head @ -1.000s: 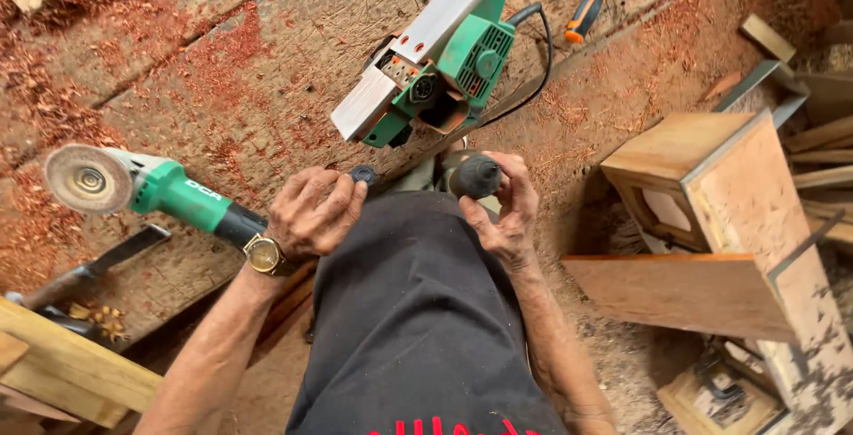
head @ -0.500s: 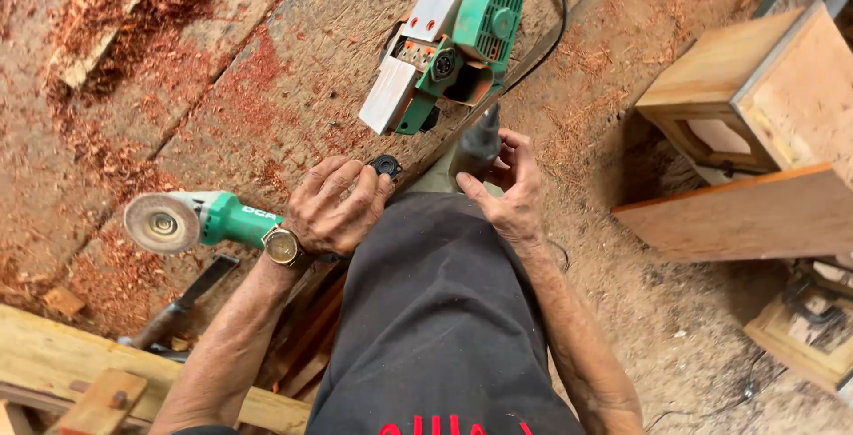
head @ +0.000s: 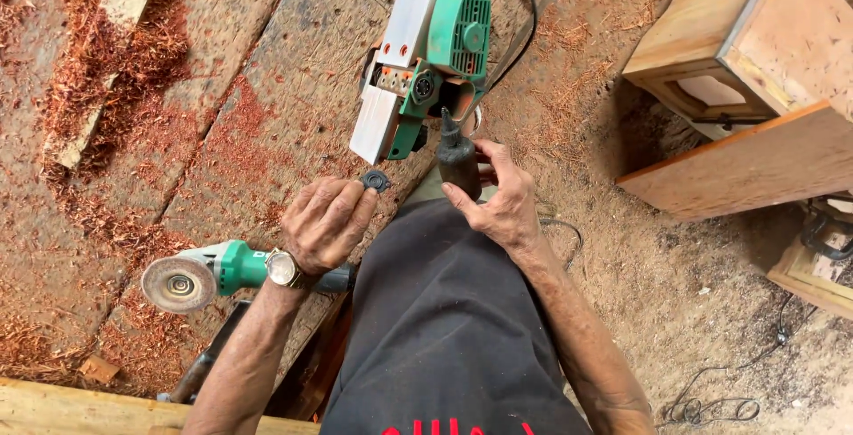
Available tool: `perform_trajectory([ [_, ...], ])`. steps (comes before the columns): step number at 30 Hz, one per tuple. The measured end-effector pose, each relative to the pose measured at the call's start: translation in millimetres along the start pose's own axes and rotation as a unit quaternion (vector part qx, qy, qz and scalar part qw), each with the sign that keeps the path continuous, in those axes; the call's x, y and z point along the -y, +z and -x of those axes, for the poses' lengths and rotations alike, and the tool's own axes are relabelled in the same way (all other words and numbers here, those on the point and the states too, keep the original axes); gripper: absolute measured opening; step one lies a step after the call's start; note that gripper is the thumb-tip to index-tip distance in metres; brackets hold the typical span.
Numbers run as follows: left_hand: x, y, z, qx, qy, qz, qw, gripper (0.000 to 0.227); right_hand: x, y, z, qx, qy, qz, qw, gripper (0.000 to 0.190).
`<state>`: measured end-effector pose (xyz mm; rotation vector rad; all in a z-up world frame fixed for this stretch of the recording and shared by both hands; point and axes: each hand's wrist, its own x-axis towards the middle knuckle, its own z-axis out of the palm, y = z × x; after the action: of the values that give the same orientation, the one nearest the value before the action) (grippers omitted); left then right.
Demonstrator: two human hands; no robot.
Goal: The person disassembles a green electric planer on a wooden workbench, applies oil to the internal mechanism, and reassembles the unit using a screwdriver. The person handles the planer, oil bottle, and screwdriver throughout the process.
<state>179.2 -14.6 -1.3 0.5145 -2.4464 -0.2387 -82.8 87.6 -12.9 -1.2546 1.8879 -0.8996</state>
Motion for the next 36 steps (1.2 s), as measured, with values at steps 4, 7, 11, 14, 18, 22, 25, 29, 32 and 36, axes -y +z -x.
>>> perform_trajectory([
  [4, 0, 8, 4, -0.009, -0.033, 0.014, 0.999, 0.028, 2, 0, 0, -0.008, -0.041, 0.025, 0.999, 0.065],
  [7, -1, 6, -1, -0.004, -0.009, 0.012, 1.000, 0.030, 1, 0, 1, 0.003, -0.018, 0.028, 0.999, 0.066],
  [11, -5, -2, -8, 0.001, 0.002, -0.002, 1.000, 0.025, 0, 3, 3, 0.009, -0.023, 0.024, 0.999, 0.065],
  [14, -8, -10, -14, 0.003, 0.016, -0.008, 1.000, 0.022, 0, 4, 6, 0.014, -0.024, 0.015, 1.000, 0.066],
  [18, -9, -18, -19, 0.012, 0.032, -0.002, 0.999, 0.019, -1, 2, 12, 0.010, -0.038, 0.023, 0.999, 0.068],
  [22, -10, -25, -22, 0.020, 0.032, 0.005, 0.999, 0.021, 0, -1, 16, -0.003, -0.035, 0.021, 0.999, 0.068],
  [25, -18, -37, -28, 0.031, 0.045, 0.008, 0.998, 0.021, 6, -5, 22, -0.009, -0.034, 0.012, 0.999, 0.069],
  [29, -21, -52, -37, 0.007, 0.077, 0.003, 0.997, 0.019, 16, -9, 35, 0.006, -0.012, -0.023, 1.000, 0.068],
  [32, -19, -66, -45, 0.015, 0.112, -0.011, 0.994, 0.016, 25, -8, 36, 0.020, -0.030, -0.079, 0.996, 0.074],
  [36, -14, -69, -39, 0.008, 0.132, -0.038, 0.991, 0.020, 29, 3, 28, 0.065, -0.081, -0.099, 0.990, 0.067],
])
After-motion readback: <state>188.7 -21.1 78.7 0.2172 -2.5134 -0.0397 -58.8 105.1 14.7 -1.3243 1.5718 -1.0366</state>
